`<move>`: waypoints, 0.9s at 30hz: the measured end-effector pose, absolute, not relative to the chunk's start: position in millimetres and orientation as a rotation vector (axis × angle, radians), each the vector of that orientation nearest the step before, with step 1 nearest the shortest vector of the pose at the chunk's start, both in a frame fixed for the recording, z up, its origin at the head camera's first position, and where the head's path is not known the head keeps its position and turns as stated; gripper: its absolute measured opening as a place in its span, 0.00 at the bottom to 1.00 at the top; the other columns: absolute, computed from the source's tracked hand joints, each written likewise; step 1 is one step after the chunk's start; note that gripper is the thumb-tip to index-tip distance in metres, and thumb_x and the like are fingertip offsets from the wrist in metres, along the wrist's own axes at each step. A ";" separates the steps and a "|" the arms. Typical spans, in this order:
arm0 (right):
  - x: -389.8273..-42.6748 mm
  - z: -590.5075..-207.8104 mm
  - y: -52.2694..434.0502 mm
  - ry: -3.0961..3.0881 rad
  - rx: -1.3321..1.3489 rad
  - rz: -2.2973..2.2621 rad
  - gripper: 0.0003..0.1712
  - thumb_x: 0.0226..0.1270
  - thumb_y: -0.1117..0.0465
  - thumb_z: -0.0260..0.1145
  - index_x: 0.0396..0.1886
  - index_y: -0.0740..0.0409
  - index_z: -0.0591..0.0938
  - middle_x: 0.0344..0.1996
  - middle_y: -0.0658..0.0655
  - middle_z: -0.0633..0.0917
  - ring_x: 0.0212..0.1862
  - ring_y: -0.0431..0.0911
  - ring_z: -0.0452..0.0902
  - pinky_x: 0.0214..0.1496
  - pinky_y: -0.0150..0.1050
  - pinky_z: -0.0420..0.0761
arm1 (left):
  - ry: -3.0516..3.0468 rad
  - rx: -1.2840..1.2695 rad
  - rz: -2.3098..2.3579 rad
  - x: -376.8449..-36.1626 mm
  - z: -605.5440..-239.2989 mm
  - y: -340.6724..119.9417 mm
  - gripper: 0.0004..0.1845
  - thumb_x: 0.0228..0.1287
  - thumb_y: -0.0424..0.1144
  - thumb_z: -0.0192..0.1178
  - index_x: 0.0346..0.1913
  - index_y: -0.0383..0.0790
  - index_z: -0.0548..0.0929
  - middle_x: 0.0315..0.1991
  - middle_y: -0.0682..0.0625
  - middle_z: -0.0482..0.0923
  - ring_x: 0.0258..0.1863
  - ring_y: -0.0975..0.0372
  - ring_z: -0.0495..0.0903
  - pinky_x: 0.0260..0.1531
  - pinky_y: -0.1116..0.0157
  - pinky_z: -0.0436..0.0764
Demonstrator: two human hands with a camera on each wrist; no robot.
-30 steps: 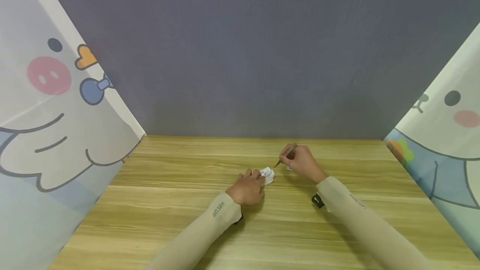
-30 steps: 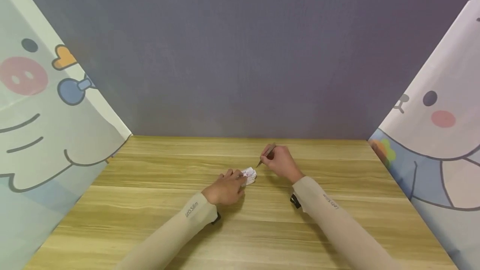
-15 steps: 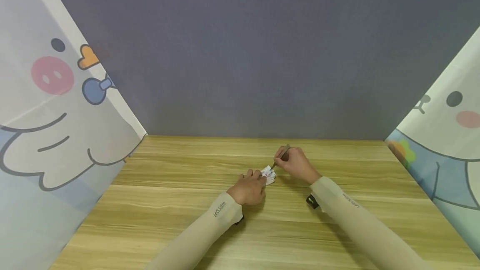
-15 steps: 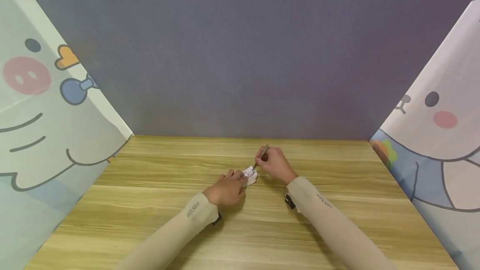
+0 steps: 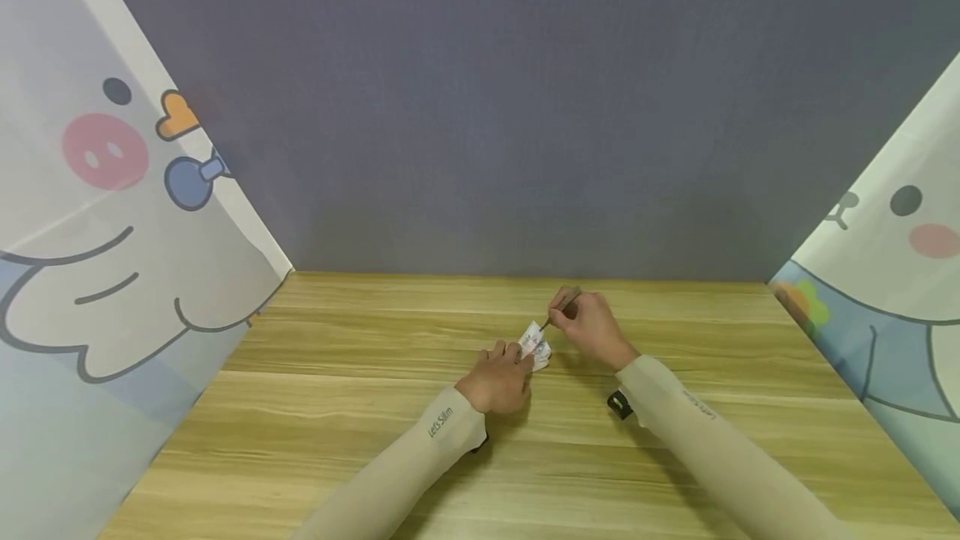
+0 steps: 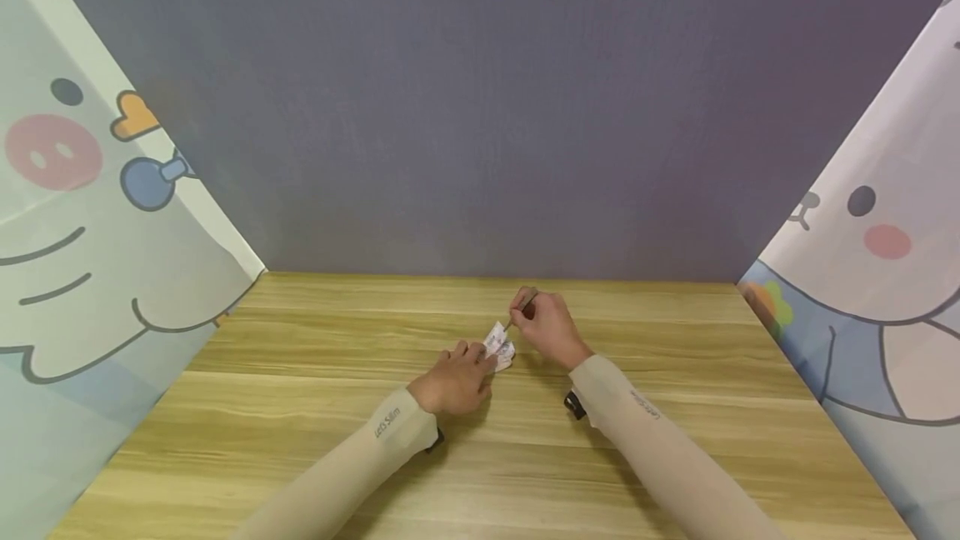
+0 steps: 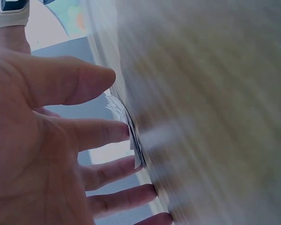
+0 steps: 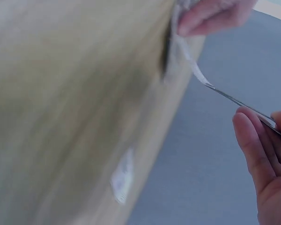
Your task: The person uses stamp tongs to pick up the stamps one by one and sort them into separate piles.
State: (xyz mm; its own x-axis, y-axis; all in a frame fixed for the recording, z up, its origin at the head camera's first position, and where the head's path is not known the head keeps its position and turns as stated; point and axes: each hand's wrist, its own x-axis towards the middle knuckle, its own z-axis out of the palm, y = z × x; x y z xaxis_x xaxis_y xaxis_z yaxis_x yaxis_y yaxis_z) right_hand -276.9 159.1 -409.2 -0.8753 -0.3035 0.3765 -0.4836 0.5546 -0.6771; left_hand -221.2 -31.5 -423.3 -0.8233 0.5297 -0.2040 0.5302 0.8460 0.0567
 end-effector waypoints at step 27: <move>-280.9 -377.5 230.1 -2.667 0.533 1.139 0.03 0.64 0.67 0.63 0.32 0.62 0.81 0.25 0.56 0.83 0.28 0.49 0.82 0.28 0.36 0.80 | 2.801 0.822 0.017 -217.4 -419.2 -31.8 0.28 0.71 0.48 0.50 0.70 0.42 0.65 0.58 0.50 0.64 0.53 0.60 0.61 0.55 0.56 0.65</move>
State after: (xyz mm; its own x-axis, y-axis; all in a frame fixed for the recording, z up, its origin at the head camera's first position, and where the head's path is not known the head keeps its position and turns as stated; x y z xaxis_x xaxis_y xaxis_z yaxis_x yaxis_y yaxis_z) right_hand -280.9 230.1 -377.5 -0.9168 -0.2498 0.3116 -0.3978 0.6395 -0.6579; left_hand -217.4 -31.8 -419.2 -0.8189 0.5349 -0.2080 0.5323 0.8434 0.0732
